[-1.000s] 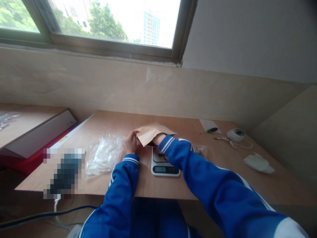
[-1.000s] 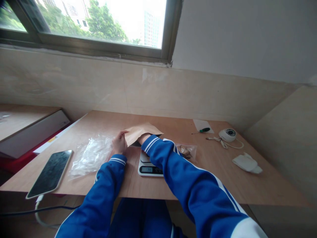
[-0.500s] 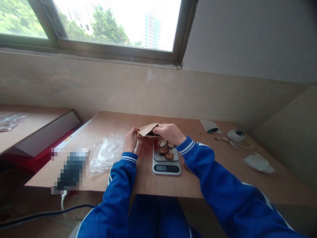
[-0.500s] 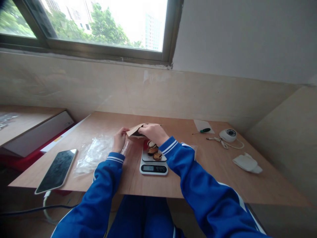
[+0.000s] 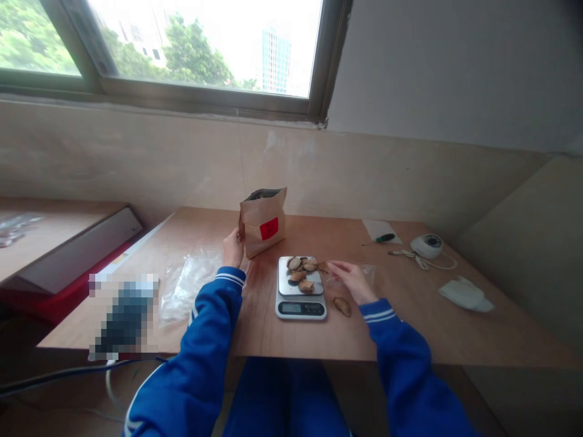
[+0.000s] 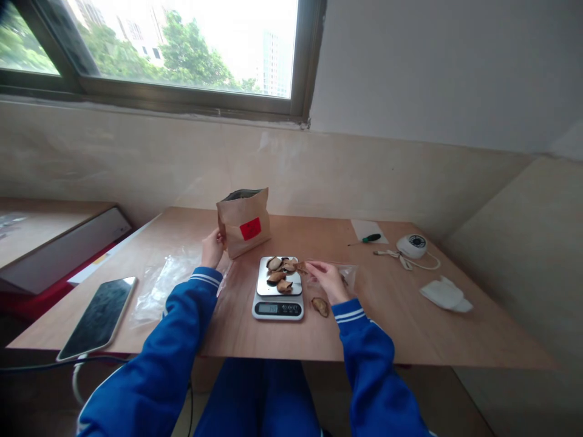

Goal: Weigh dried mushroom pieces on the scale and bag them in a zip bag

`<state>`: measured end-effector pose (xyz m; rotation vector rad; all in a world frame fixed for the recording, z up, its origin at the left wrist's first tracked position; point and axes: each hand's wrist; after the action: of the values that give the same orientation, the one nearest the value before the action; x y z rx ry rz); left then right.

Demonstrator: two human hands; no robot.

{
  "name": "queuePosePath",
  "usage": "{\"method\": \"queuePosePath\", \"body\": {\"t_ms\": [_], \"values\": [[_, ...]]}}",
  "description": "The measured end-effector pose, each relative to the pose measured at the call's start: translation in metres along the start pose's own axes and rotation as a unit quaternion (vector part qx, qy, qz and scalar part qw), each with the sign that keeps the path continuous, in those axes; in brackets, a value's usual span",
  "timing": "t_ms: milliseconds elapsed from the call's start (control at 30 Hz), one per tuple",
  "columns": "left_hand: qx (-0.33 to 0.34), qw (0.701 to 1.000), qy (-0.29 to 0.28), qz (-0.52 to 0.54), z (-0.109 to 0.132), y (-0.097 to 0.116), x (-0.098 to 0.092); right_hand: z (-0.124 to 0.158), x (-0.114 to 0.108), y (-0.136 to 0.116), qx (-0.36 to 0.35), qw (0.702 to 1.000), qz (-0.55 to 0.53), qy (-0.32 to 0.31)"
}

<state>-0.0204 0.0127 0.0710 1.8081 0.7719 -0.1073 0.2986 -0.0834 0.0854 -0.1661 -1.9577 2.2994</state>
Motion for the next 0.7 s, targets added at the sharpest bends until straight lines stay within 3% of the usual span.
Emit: {"method": "queuePosePath", "body": {"t_ms": [167, 300, 433, 567, 700], "values": [[-0.007, 1.0, 0.013, -0.013, 0.0, -0.009, -0.004, -0.007, 0.004, 0.032, 0.0, 0.999, 0.045, -0.02], [-0.019, 0.997, -0.009, -0.07, 0.001, -0.007, -0.009, -0.009, 0.017, 0.039, -0.094, 0.985, 0.143, -0.006], [-0.052, 0.99, -0.023, -0.132, 0.009, 0.003, -0.021, 0.001, 0.009, 0.036, -0.2, 0.941, 0.272, 0.038], [-0.04, 0.99, 0.002, -0.132, 0.048, 0.003, -0.047, 0.029, -0.016, 0.041, -0.231, 0.921, 0.312, 0.036], [-0.012, 0.974, -0.035, -0.225, 0.107, -0.013, -0.065, 0.063, -0.037, 0.065, -0.238, 0.894, 0.378, 0.046]]}}
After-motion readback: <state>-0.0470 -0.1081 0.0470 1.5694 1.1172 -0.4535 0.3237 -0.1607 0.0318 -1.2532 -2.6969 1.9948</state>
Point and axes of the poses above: each hand's wrist, its own z-axis away from the middle knuckle, its own x-axis out of the palm, y = z × x, and after that the axes turned 3 degrees about x, right-handed
